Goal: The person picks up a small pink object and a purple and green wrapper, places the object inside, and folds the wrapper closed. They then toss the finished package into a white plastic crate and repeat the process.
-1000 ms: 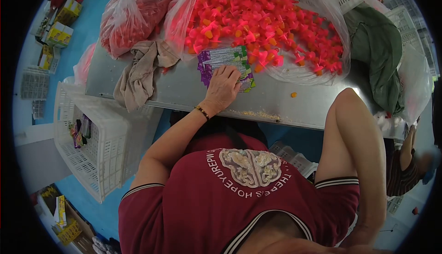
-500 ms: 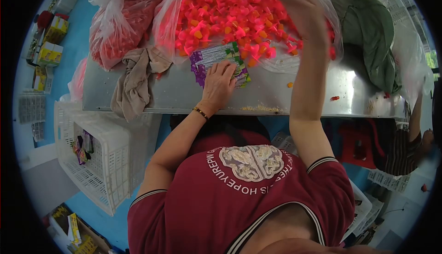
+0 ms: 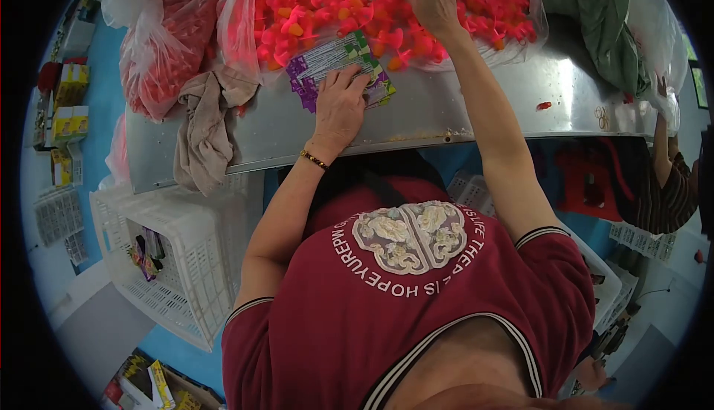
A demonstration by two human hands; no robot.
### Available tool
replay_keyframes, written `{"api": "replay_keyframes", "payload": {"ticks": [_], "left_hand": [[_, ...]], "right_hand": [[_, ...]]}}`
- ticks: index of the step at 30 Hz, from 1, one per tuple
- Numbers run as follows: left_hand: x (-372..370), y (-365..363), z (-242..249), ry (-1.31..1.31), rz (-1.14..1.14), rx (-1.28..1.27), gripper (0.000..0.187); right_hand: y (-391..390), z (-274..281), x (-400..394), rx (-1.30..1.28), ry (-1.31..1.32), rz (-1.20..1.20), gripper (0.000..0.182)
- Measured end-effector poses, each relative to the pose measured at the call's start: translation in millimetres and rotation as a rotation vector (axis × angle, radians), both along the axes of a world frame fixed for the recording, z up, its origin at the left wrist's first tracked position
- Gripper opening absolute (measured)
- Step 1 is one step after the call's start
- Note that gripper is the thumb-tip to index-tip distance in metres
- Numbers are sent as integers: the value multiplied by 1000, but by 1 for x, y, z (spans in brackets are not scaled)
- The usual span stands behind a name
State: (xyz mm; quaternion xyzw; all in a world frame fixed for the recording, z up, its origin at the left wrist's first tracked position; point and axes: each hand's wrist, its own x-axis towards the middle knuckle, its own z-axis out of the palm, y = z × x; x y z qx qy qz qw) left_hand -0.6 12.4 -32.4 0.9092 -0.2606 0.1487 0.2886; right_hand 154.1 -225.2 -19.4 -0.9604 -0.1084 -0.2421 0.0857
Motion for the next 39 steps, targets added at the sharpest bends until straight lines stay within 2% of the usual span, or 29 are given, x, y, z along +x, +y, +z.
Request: {"api": "replay_keyframes", "payload": {"ticks": [4, 6, 10, 12, 16, 19, 21, 24, 28, 32, 33, 34, 35, 36, 37, 38, 39], "left_hand": [[1, -6, 9, -8, 8, 64, 29], [3, -11, 11, -2, 8, 75, 28], [8, -16, 11, 16, -32, 48, 24], [9, -18, 10, 26, -43, 59, 21], [12, -22, 7, 0, -19, 126, 15], [10, -20, 5, -40, -15, 118, 12], [10, -18, 2, -82, -11, 118, 11], [6, -14, 1, -125, 26, 49, 11], [7, -20, 2, -32, 86, 86, 10], [9, -29, 6, -64, 101, 180, 6], [9, -28, 4, -68, 100, 179, 6], [8, -26, 0, -52, 123, 66, 6], [8, -23, -3, -36, 146, -48, 5], [7, -21, -2, -37, 145, -46, 5], [5, -18, 1, 56, 162, -162, 6], [3, -16, 2, 149, 179, -276, 6], [3, -16, 1, 149, 180, -273, 6]], "right_hand": [[-3, 0, -22, -35, 49, -46, 24], [0, 6, -43, 109, -224, 55, 23], [13, 40, -116, 178, -214, 149, 24], [20, 32, -145, 134, 3, 132, 20], [19, -3, -145, 64, 33, 49, 19], [22, -3, -140, 191, -7, 67, 16], [22, 4, -144, 340, 51, 29, 15], [22, 6, -160, 386, 170, 11, 14], [15, -16, -165, 338, 158, 14, 14], [16, -9, -163, 299, 252, -64, 17], [16, -5, -164, 315, 295, -108, 18], [16, -2, -164, 316, 292, -109, 18], [16, 0, -164, 514, 355, -87, 19], [16, 3, -164, 714, 419, -64, 20], [20, 6, -165, 717, 421, -65, 20], [28, 9, -164, 914, 540, -75, 21], [35, 12, -164, 1110, 660, -83, 21]]}}
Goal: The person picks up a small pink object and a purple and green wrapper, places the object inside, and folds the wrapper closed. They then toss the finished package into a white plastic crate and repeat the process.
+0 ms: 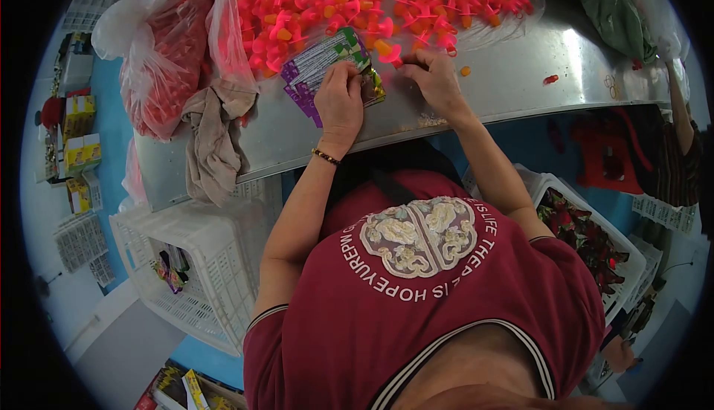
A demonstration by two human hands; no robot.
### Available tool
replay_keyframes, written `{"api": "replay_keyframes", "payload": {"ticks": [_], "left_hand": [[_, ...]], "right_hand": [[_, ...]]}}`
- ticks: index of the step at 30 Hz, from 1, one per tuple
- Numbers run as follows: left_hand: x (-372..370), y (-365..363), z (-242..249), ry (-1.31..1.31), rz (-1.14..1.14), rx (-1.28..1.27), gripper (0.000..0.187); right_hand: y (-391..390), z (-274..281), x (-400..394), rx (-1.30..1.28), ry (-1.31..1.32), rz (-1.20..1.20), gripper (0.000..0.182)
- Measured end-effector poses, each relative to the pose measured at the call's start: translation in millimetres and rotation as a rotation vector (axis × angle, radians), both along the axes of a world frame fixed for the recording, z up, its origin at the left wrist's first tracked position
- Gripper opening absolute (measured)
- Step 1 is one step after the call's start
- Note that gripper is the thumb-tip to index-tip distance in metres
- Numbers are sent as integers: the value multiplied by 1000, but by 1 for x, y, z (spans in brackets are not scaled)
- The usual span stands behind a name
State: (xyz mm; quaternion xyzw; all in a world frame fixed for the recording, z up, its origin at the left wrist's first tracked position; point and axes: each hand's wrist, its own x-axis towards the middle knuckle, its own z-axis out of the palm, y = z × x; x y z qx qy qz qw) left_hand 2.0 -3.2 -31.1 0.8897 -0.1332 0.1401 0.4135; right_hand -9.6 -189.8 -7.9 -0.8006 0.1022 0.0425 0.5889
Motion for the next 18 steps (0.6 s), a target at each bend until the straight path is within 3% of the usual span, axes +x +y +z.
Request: {"api": "replay_keyframes", "payload": {"ticks": [4, 6, 16, 18], "left_hand": [[-1, 1, -1, 64, 6, -144, 7], [0, 2, -1, 122, 8, -202, 7], [-1, 0, -4, 154, 10, -271, 8], [-1, 1, -5, 182, 8, -293, 7]], "right_hand": [[18, -6, -1, -69, -138, 34, 19], [19, -12, -2, -363, -279, 48, 20], [16, -12, -6, -215, -214, 38, 20], [13, -18, -8, -381, -287, 94, 18]]}}
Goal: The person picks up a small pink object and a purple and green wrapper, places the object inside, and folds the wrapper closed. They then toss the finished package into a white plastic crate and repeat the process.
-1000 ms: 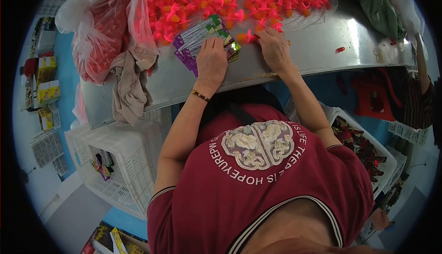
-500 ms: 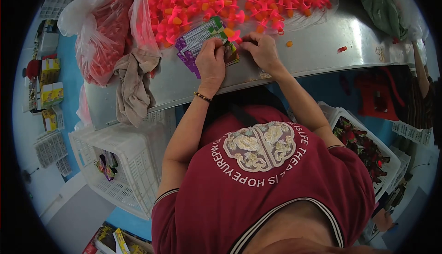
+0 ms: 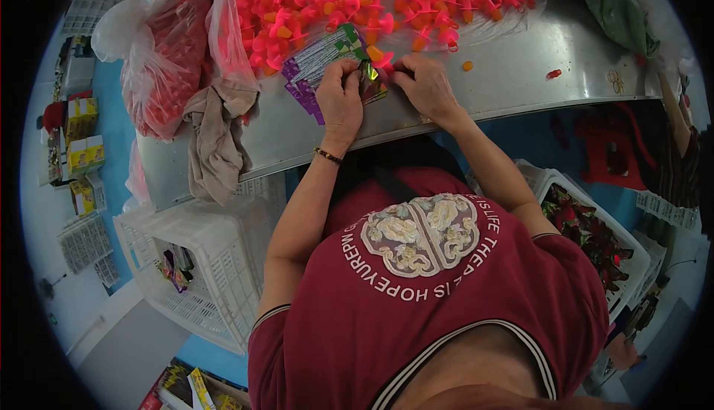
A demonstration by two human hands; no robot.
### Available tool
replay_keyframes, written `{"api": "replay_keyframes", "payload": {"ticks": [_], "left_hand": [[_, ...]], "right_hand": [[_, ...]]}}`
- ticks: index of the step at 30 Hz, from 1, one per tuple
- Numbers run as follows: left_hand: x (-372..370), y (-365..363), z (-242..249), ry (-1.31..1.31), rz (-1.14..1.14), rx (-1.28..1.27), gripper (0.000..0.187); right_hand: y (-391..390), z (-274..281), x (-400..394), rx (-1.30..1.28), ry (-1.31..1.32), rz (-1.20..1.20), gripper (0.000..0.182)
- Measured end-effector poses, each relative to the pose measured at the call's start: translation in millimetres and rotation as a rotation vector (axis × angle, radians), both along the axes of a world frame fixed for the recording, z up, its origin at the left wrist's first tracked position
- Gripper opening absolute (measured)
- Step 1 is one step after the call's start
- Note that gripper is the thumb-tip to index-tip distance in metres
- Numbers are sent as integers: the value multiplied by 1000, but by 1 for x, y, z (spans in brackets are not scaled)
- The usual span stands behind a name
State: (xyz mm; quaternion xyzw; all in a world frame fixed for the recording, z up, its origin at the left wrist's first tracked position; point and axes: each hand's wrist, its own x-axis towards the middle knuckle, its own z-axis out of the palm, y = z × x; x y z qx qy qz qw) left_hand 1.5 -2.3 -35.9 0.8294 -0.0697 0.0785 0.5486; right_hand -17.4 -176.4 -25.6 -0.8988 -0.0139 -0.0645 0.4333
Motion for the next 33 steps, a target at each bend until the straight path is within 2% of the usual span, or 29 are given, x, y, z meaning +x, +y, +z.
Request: {"api": "replay_keyframes", "payload": {"ticks": [1, 3, 7, 9, 13, 18, 22, 25, 27, 28, 30, 33], "left_hand": [[1, 1, -2, -33, 0, -28, 7], [1, 1, -3, -65, -3, -57, 6], [0, 0, -1, -19, -10, -66, 5], [0, 1, -1, -20, -11, -60, 5], [1, 0, 1, -143, -23, 21, 6], [2, -1, 0, -243, -41, 66, 6], [2, -2, -1, -141, -4, 46, 5], [4, 1, 0, -76, 15, -14, 6], [4, 3, 0, -20, 16, -24, 6], [4, 3, -1, -94, -9, 10, 5], [4, 2, 1, -168, -38, 44, 5], [1, 0, 10, -216, -121, 142, 6]], "right_hand": [[-2, 0, -1, 1, 0, -1, 18], [-8, -1, -4, -255, -43, 41, 16], [-12, 7, -4, -231, -40, 38, 15], [-12, 9, -3, -382, -118, 87, 14], [-12, 18, -4, -427, -187, 104, 14], [-13, 17, -3, -63, -33, -3, 15], [-1, 7, -10, 20, -39, -60, 14], [2, -5, -13, -106, -134, 0, 14], [-1, -3, -15, -330, -263, 72, 10], [-4, 0, -15, -330, -262, 70, 10], [-12, 8, -11, -569, -325, 177, 7], [-16, 19, -5, -580, -315, 233, 7]]}}
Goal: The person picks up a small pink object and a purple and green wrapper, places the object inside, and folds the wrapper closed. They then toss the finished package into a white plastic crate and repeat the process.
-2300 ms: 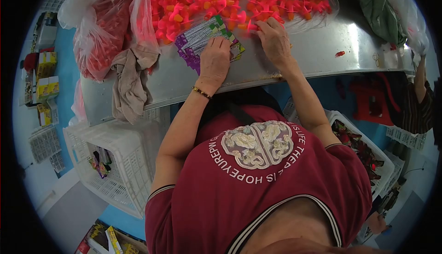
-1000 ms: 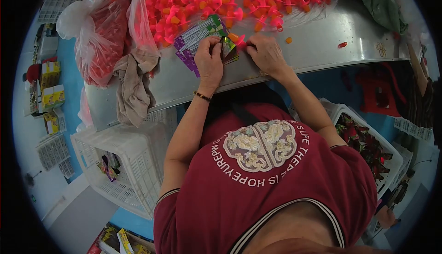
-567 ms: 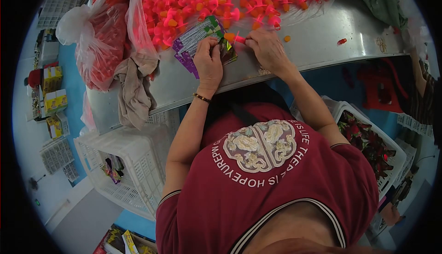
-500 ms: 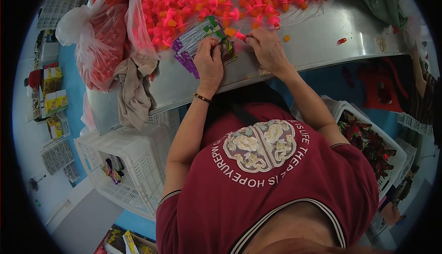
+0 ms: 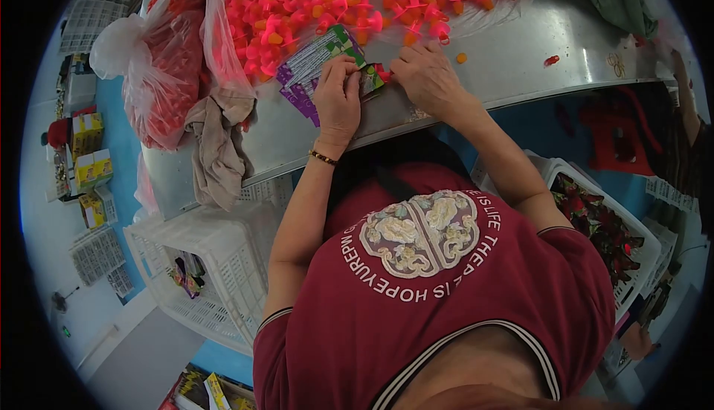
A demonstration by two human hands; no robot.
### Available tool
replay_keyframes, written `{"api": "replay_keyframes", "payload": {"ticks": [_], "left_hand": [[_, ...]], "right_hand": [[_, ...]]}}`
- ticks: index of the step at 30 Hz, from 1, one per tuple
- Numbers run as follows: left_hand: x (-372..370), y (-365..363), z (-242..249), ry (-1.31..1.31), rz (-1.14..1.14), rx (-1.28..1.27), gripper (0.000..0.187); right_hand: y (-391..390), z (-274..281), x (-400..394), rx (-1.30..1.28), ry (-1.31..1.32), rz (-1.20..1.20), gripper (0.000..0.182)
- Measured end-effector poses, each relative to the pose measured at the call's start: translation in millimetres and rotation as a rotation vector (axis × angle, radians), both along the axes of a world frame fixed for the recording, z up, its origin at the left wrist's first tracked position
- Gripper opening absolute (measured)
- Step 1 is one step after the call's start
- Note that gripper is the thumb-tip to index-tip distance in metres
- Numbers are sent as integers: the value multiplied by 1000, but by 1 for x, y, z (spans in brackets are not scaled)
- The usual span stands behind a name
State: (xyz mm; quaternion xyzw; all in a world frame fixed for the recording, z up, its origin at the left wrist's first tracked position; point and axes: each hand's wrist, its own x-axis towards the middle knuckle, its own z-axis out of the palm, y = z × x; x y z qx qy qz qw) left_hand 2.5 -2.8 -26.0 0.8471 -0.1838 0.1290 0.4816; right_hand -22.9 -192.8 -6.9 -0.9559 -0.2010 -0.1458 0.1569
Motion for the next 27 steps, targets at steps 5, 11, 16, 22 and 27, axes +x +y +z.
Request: {"api": "replay_keyframes", "payload": {"ticks": [5, 11, 16, 22, 27], "left_hand": [[-3, -2, 3, -124, -99, 31, 8], [-8, -12, 14, 17, -15, -183, 7], [-1, -11, 8, -87, 38, -119, 6], [4, -13, 18, -88, 115, -139, 5], [-1, -18, 25, -76, 44, -161, 6]], "right_hand": [[2, 2, 5, 143, 82, 14, 6], [22, -9, 0, 599, 110, -160, 10], [30, -17, 4, 770, 165, -154, 13], [33, -10, 11, 1201, 313, -47, 19], [26, -7, 13, 1210, 431, -124, 18]]}}
